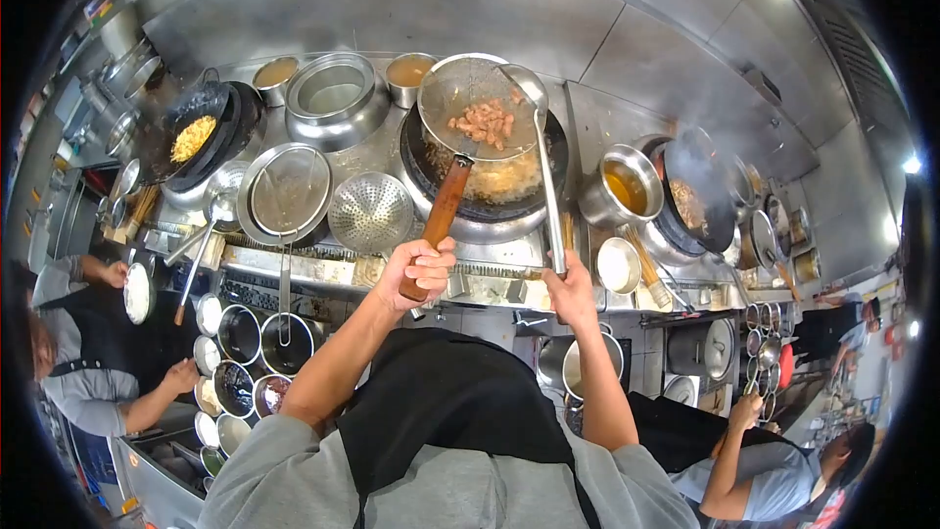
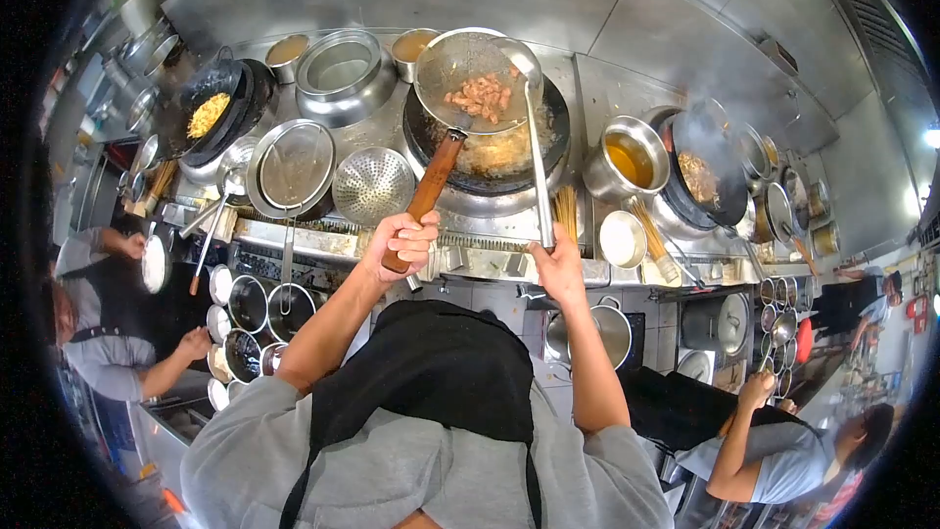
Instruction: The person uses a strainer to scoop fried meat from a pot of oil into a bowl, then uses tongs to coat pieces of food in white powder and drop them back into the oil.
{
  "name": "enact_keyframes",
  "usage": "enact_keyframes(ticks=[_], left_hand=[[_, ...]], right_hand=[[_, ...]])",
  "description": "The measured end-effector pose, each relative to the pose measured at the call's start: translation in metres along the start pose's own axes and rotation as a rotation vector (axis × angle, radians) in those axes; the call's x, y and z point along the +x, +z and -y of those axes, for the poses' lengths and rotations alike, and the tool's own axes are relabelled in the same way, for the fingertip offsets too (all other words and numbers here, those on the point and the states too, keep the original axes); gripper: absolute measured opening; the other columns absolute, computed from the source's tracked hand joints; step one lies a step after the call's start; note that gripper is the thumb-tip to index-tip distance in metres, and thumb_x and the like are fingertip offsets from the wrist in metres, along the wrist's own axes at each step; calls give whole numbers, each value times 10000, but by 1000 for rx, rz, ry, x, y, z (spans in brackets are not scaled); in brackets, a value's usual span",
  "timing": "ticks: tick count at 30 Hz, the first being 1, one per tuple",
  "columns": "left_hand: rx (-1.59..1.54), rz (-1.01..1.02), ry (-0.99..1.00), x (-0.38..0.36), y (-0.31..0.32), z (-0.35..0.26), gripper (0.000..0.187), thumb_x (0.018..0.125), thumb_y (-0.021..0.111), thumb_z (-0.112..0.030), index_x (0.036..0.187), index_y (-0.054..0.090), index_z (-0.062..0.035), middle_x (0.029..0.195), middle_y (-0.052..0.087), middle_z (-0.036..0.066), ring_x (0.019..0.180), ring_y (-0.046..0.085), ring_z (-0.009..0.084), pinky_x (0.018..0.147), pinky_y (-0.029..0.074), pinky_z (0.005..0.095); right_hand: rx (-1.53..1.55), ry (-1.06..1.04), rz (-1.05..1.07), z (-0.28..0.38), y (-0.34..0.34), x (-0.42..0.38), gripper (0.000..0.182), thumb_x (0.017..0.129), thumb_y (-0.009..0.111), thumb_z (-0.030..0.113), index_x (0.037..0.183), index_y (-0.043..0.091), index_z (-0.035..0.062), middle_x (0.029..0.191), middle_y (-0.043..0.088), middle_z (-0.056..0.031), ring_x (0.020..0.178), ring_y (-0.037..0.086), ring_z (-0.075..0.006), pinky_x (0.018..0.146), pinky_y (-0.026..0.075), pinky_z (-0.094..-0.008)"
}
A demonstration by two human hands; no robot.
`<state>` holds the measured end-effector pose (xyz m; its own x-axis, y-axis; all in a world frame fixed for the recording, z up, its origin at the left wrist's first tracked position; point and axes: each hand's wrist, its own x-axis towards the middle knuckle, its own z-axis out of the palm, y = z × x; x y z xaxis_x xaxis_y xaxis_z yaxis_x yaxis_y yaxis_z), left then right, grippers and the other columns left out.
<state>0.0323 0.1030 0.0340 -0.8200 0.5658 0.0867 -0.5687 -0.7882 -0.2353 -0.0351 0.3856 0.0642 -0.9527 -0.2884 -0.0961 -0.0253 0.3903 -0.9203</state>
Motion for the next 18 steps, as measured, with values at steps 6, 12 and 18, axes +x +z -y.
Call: enact_keyframes(ticks=[6, 12, 18], left_hand=[[84, -103, 54, 8, 14, -1, 61, 846, 423, -20, 895, 449, -46, 593, 375, -53, 386, 375, 32, 432, 355, 227], [97, -109, 99, -4, 22, 1, 64, 841, 424, -18, 890, 454, -46, 585, 363, -57, 386, 356, 24, 426, 344, 230], [140, -156, 94, -12, 24, 0, 97, 846, 426, -23, 904, 504, -27, 590, 371, -58, 390, 344, 20, 428, 350, 224]], right_hand=[[-29, -11, 123, -26, 14, 43, 258, 855, 606, 97, 1096, 545, 30, 576, 501, 0, 400, 450, -92, 375, 353, -263], [40, 61, 76, 3, 17, 4, 279, 859, 589, 81, 1124, 526, 21, 569, 474, 17, 395, 443, -81, 366, 361, -253], [-43, 17, 178, -20, 22, 41, 220, 847, 624, 119, 1046, 554, 59, 547, 488, 17, 402, 458, -98, 383, 367, -257]])
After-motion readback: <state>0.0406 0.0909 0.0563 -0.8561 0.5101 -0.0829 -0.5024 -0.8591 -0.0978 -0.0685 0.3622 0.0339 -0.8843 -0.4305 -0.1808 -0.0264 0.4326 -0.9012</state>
